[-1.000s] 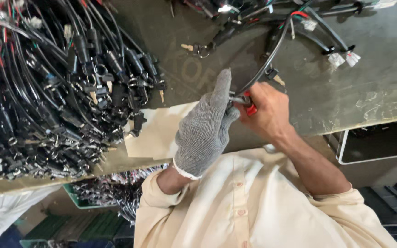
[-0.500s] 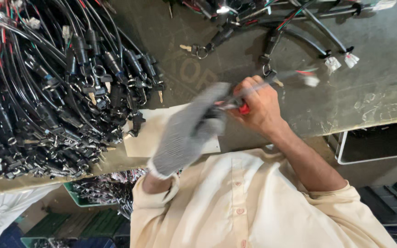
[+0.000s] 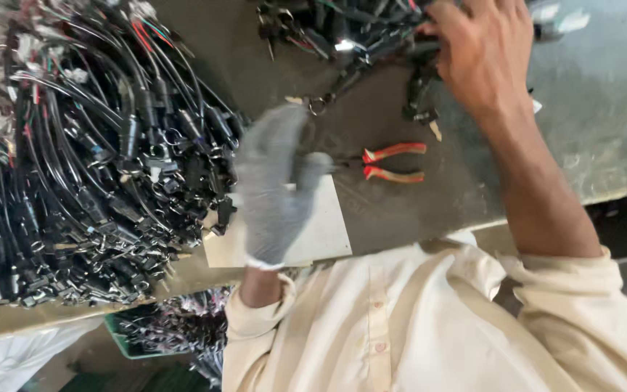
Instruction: The person holds a black cable assembly on the workbench and uses red-handled pliers to strip insulation from the ends of its wires, working on one cable at a time and setting each finished cable aside with the many completed assemblies on the table.
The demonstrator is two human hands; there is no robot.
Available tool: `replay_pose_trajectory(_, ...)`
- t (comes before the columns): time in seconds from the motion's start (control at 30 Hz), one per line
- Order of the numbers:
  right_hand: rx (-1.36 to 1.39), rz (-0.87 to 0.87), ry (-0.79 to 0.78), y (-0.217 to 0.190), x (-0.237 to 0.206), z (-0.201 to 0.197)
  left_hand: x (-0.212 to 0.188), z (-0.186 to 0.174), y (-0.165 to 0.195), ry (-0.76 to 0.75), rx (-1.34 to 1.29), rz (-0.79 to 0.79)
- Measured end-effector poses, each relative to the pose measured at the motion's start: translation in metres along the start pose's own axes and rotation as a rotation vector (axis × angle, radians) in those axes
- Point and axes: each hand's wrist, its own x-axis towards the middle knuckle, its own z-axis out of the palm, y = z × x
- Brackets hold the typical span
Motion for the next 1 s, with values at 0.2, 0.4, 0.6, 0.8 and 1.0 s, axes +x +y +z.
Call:
replay_pose_trajectory(0.2,0.339,-0.194,0.141,-0.043,-0.053,-0.036,0.000,0.037,-0.005,-0.005,-0.357,0.108)
replay_pose_trajectory(0.4,0.490,0.093,0.346,-0.079,-0.071,-0.027,-0.015,0.065,-0.011,-0.688,-1.121,-0.372)
replay_pose_trajectory(0.6,1.770,0.701,-0.287,-0.087,-0.075,-0.026,-0.048,0.074,-0.012,-0.628,-1.094,-0.201)
replay_pose_trajectory(0.8,2.002,0.472,0.133,-0.104,-0.081,-0.018,-0.028,0.084,-0.022,-0.375,-1.413,-0.489)
replay_pose_trajectory(1.0,1.725,0.227,-0.096,-0.144,-0.094,-0.045,-0.018,0.089,-0.002,-0.350,-1.545,-0.190)
